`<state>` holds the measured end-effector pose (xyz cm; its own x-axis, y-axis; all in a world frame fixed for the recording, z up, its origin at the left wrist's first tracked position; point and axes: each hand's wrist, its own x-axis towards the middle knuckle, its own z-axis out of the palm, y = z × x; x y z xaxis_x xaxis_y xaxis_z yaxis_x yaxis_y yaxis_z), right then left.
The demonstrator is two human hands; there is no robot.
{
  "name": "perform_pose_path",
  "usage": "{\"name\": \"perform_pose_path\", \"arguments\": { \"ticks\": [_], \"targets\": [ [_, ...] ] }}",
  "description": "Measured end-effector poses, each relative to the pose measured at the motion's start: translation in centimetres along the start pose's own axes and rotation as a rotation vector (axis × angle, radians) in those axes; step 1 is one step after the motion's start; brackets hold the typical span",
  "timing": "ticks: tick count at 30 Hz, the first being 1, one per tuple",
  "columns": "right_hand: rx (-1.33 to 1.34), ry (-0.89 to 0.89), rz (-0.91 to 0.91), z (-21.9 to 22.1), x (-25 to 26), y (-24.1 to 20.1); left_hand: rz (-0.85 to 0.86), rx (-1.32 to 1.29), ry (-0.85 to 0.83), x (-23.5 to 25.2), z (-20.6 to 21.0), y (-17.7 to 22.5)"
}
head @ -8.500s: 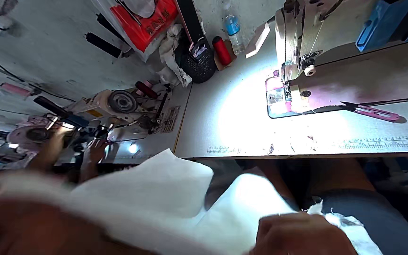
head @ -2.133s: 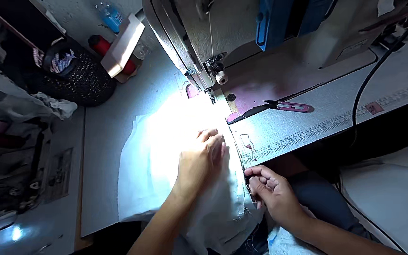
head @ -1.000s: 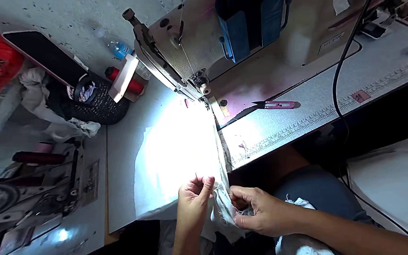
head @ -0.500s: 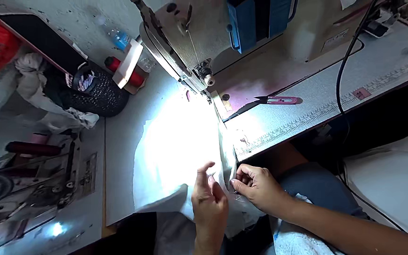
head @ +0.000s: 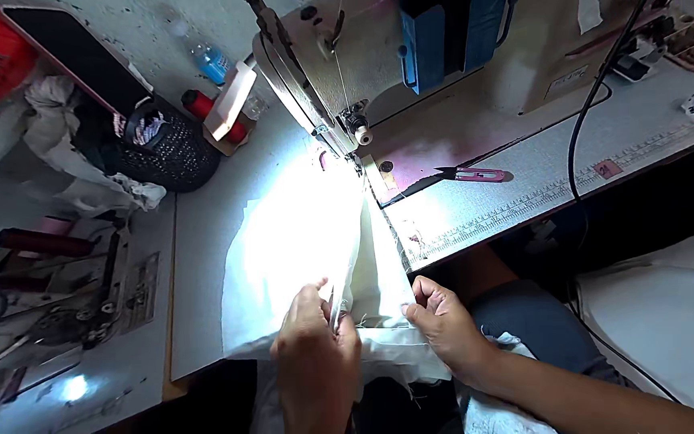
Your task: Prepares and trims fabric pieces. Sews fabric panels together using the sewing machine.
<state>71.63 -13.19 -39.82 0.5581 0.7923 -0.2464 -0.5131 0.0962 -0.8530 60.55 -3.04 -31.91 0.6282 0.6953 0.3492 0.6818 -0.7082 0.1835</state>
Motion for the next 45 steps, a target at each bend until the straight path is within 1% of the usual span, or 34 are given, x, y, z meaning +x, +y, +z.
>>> {"name": "perform_pose_path", "arguments": {
  "ticks": [2,4,6,7,9,12,14,16,18,20,22,24,25,26,27,28,30,32,34,38,41,43,44,45],
  "targets": [
    [-0.089,0.009,-0.034,-0.2,-0.5,0.0,0.070,0.112,0.004,0.0,-0.7,0.1],
    [-0.143,0.003,-0.033,-0.8,-0.9,0.0,0.145,0.133,-0.001,-0.5,-0.2,0.8],
    [-0.213,-0.019,-0.012,-1.5,-1.0,-0.2,0.273,0.096,-0.015,-1.3,1.6,1.3],
    [-0.264,-0.033,-0.003,-1.8,-1.0,-0.3,0.353,0.135,-0.022,-1.8,2.8,1.0],
    [-0.364,-0.034,-0.012,-2.3,-0.8,-0.4,0.422,0.265,-0.038,-2.5,4.3,0.1],
    [-0.471,-0.027,-0.030,-2.6,-0.4,-0.5,0.387,0.258,-0.103,-1.3,3.3,-1.9],
    [-0.472,-0.073,0.013,-2.2,-0.1,-0.1,0.352,0.345,-0.156,0.3,2.1,-2.8],
    [-0.452,-0.123,0.051,-1.6,0.1,0.3,0.317,0.485,-0.204,1.2,1.4,-2.8],
    [-0.438,-0.136,0.055,-1.2,0.2,0.4,0.295,0.560,-0.217,1.1,1.3,-1.9],
    [-0.424,-0.138,0.061,-1.2,0.3,0.8,0.280,0.561,-0.210,0.8,1.9,-0.7],
    [-0.413,-0.146,0.068,-1.4,0.6,1.5,0.284,0.544,-0.158,0.6,3.3,0.4],
    [-0.414,-0.140,0.050,-1.7,1.0,1.9,0.364,0.545,-0.081,0.5,4.9,0.8],
    [-0.419,-0.139,0.037,-1.8,1.0,1.8,0.402,0.505,-0.103,0.5,5.5,0.6],
    [-0.441,-0.141,0.015,-1.9,0.8,1.7,0.425,0.434,-0.167,0.5,5.8,0.3],
    [-0.466,-0.144,-0.016,-2.0,0.6,1.4,0.429,0.351,-0.227,0.7,6.0,-0.2],
    [-0.494,-0.141,-0.047,-2.0,0.2,1.1,0.427,0.259,-0.251,0.9,6.1,-0.6],
    [-0.546,-0.125,-0.088,-1.9,-0.4,0.5,0.405,0.109,-0.221,1.4,6.2,-1.1],
    [-0.559,-0.109,-0.091,-1.8,-0.6,0.7,0.364,0.002,-0.194,2.3,6.6,-0.8],
    [-0.548,-0.103,-0.066,-1.6,-0.5,1.5,0.308,-0.014,-0.175,3.7,7.2,0.3],
    [-0.532,-0.103,-0.049,-0.8,-0.6,2.0,0.141,0.086,-0.148,6.2,8.7,2.6],
    [-0.613,-0.151,-0.040,-0.6,-0.5,1.2,0.133,0.123,-0.091,7.2,9.5,2.8],
    [-0.706,-0.207,-0.076,-0.8,-0.3,0.6,0.142,0.100,-0.035,7.8,9.8,2.5],
    [-0.777,-0.236,-0.118,-1.0,-0.2,0.0,0.121,0.068,-0.027,8.0,9.8,2.2],
    [-0.861,-0.240,-0.204,-1.2,0.1,-0.7,0.077,0.017,-0.039,8.2,9.6,1.9]
  ]
}}
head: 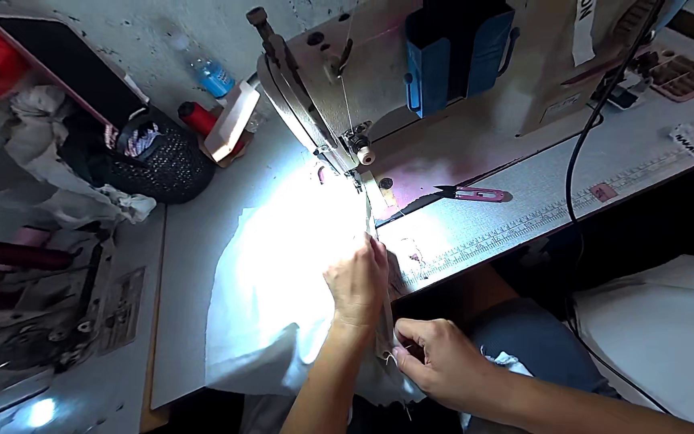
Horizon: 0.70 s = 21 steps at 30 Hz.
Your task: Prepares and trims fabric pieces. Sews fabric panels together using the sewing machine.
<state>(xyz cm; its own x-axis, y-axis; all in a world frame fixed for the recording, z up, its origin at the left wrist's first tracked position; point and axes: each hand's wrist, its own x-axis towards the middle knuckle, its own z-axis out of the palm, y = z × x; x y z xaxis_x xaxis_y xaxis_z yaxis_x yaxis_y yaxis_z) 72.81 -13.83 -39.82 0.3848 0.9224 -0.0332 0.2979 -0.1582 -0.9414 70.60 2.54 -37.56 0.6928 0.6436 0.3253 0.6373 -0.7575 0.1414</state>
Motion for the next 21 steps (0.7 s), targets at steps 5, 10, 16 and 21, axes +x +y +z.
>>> {"name": "perform_pose_path", "arguments": {
  "ticks": [5,10,16,21],
  "targets": [
    [-0.539,0.441,-0.395,-4.9,7.6,-0.6,-0.100,-0.132,-0.006,0.1,0.2,-1.5],
    [-0.733,0.203,-0.510,-6.7,17.6,0.6,-0.115,-0.105,0.025,-0.1,0.4,-1.2],
    [-0.737,0.079,-0.857,-9.2,20.0,2.2,0.042,-0.055,0.092,-0.8,1.0,-1.0],
    [-0.829,0.022,-0.899,-9.8,19.5,2.8,0.200,-0.037,0.154,-1.4,1.0,-0.9]
  ]
}}
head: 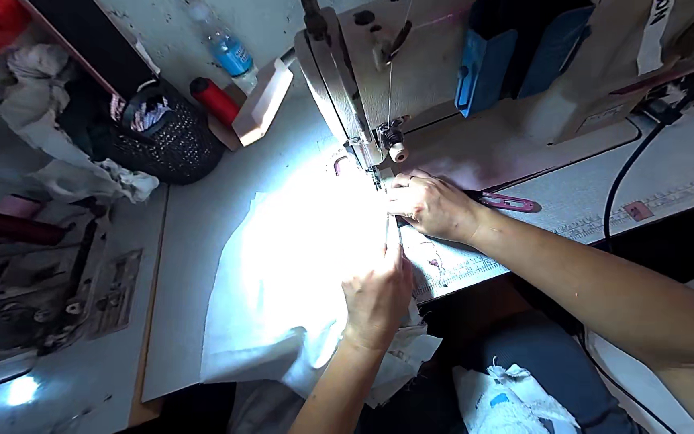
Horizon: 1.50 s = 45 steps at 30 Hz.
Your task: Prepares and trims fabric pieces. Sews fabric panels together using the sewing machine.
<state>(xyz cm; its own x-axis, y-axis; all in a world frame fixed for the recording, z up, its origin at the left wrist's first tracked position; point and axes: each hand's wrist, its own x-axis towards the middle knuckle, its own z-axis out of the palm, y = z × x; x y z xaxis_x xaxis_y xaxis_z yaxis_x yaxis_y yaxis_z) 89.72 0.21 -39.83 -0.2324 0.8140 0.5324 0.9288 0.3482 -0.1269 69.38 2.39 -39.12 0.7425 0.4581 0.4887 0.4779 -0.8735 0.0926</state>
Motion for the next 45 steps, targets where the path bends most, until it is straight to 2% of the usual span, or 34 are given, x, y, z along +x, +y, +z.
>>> {"name": "perform_pose_path", "arguments": {
  "ticks": [3,6,12,18,20,27,31,36,41,43,45],
  "targets": [
    [-0.013,-0.060,-0.033,-0.8,-0.7,-0.6,0.093,0.014,-0.054,-0.1,-0.5,-0.1],
    [-0.055,-0.105,-0.051,-1.1,-1.8,-1.4,0.149,-0.128,-0.154,-0.5,-0.9,-0.8],
    [0.056,-0.100,0.005,-1.7,-4.3,-4.5,0.183,-0.143,-0.136,-1.1,-1.1,-1.4],
    [0.128,-0.084,0.015,-1.5,-4.6,-5.0,0.190,-0.079,-0.127,-1.5,-1.5,-0.3],
    [0.128,-0.097,0.003,-1.7,-4.4,-5.2,0.167,-0.066,-0.127,-2.3,-1.9,0.1],
    [0.133,-0.091,0.027,-1.6,-4.3,-5.8,0.013,-0.054,0.027,-3.1,-1.7,1.0],
    [0.196,-0.074,0.020,-1.5,-4.5,-6.0,-0.032,-0.201,0.034,-2.9,-1.4,0.0],
    [0.220,-0.025,0.004,-1.0,-4.6,-6.2,-0.022,-0.263,0.010,-3.0,-1.5,-0.3],
    [0.217,0.044,0.040,-1.1,-5.7,-7.5,-0.072,-0.132,0.044,-2.7,-3.2,0.2],
    [0.226,0.041,0.077,-1.0,-6.4,-8.3,-0.161,-0.080,0.034,-2.9,-3.5,0.0],
    [0.226,0.033,0.106,-0.9,-6.7,-9.0,-0.262,-0.046,-0.047,-3.2,-3.5,-0.5]
  ]
}}
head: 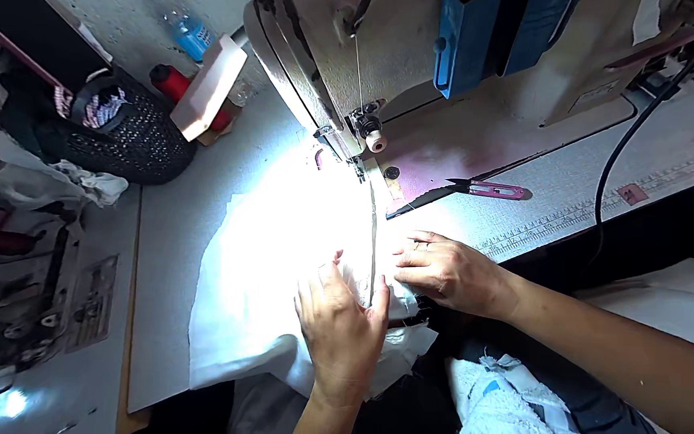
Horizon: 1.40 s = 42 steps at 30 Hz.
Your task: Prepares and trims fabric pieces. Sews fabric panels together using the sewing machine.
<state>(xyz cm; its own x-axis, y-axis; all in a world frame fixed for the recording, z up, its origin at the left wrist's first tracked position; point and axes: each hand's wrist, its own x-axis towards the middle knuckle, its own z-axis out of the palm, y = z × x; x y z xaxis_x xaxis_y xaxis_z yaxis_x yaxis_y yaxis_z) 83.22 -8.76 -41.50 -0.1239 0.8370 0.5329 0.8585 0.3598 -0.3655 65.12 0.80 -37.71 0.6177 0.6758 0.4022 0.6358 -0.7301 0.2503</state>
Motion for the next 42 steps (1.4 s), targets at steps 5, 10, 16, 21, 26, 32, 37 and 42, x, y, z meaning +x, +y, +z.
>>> {"name": "perform_pose_path", "arguments": {
  "ticks": [5,10,16,21,26,32,37,42],
  "targets": [
    [-0.025,0.007,0.032,0.0,0.0,-0.6,0.061,0.079,0.008,-0.2,-1.2,0.5],
    [-0.013,0.016,0.039,0.1,0.3,-1.0,0.224,0.160,0.041,0.0,-1.1,1.2],
    [-0.013,0.035,0.060,0.3,0.0,-1.2,0.343,0.020,-0.057,-0.1,-0.4,0.3],
    [-0.010,0.069,0.010,0.4,-0.4,-1.2,0.395,-0.004,-0.060,-0.5,0.3,0.1],
    [0.013,0.076,0.030,0.5,-1.0,-1.5,0.367,-0.047,-0.092,-0.1,0.3,0.2],
    [0.017,0.067,0.052,0.4,-1.9,-2.8,0.222,-0.266,-0.136,0.3,0.3,-0.7],
    [0.020,0.143,0.084,1.2,-2.6,-3.6,0.278,-0.322,-0.033,0.0,0.3,-0.9],
    [0.002,0.183,0.079,2.1,-3.3,-3.6,0.380,-0.131,-0.022,-0.5,0.3,-0.2]
  ]
}}
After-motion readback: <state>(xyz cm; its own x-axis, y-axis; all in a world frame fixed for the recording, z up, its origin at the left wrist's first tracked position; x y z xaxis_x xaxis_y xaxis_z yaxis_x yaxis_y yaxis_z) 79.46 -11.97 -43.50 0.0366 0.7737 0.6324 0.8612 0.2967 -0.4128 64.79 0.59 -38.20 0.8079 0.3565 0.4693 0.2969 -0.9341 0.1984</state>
